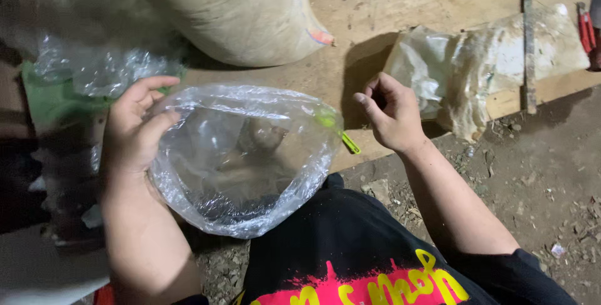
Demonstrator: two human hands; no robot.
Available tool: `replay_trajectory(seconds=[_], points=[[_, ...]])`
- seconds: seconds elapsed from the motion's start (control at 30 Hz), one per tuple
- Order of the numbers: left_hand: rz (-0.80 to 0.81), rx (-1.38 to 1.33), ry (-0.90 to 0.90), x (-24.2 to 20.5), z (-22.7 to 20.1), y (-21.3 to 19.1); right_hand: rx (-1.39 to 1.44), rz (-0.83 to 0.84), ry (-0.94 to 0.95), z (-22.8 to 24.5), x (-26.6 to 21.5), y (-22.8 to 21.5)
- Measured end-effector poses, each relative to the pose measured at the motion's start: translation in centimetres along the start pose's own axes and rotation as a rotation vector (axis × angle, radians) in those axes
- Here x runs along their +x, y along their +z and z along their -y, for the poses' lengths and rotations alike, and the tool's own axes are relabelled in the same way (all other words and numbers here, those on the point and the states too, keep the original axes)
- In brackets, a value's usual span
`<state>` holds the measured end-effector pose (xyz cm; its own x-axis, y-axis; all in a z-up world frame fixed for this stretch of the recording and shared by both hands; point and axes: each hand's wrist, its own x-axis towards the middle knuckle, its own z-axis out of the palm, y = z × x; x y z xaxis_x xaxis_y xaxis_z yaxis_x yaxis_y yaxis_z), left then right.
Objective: The person scoops grains from a large sack using a green scoop and transfers them into small plastic bags. The person ties the filled bags and places them on a wooden table. The person then opens a larger plastic bag and continues scooping grains into it.
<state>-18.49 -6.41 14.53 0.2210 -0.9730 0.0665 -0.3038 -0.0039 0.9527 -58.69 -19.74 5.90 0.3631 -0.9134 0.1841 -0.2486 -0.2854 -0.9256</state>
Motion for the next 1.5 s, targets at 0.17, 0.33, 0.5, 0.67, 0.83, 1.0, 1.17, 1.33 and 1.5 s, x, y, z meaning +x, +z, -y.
replay_trajectory(seconds=[0.17, 0.33, 0.5, 0.67, 0.83, 1.0, 1.17, 1.33, 1.5], points=[[-0.051, 0.276, -0.012, -1.2, 0.4, -1.5, 0.108, 0.051, 0.009, 2.6, 0.3, 3.2], [-0.158, 0.510, -0.080, -2.3, 0.1, -3.0, -0.230, 0.084, -0.438, 5.7, 0.4, 5.4], [-0.090, 0.626, -0.334, -0.5, -0.3, -4.3, -0.227, 0.424, 0.327, 5.6, 1.5, 7.5], [-0.058, 0.708, -0.165, 3.4, -1.9, -8.3, 0.156, 0.248, 0.235, 3.4, 5.8, 8.2], [-0.116, 0.577, -0.415, 4.3, -1.4, -12.0, -0.009, 0.144, 0.310, 2.4, 11.8, 9.1], [-0.298, 0.340, -0.333, 3.4, 3.8, -10.6, -0.001, 0.028, 0.181, 1.4, 12.1, 9.2], [-0.513, 0.062, 0.089, 3.0, 10.5, -8.4, 0.037, -0.078, 0.027, 0.7, 10.2, 9.6], [-0.659, 0.082, 0.283, 2.9, 14.7, -7.2, -0.102, -0.146, -0.282, 2.3, 7.3, 11.7], [-0.601, -0.171, 0.417, 2.8, 15.4, -7.6, -0.180, -0.125, -0.447, 4.4, 5.3, 12.9]])
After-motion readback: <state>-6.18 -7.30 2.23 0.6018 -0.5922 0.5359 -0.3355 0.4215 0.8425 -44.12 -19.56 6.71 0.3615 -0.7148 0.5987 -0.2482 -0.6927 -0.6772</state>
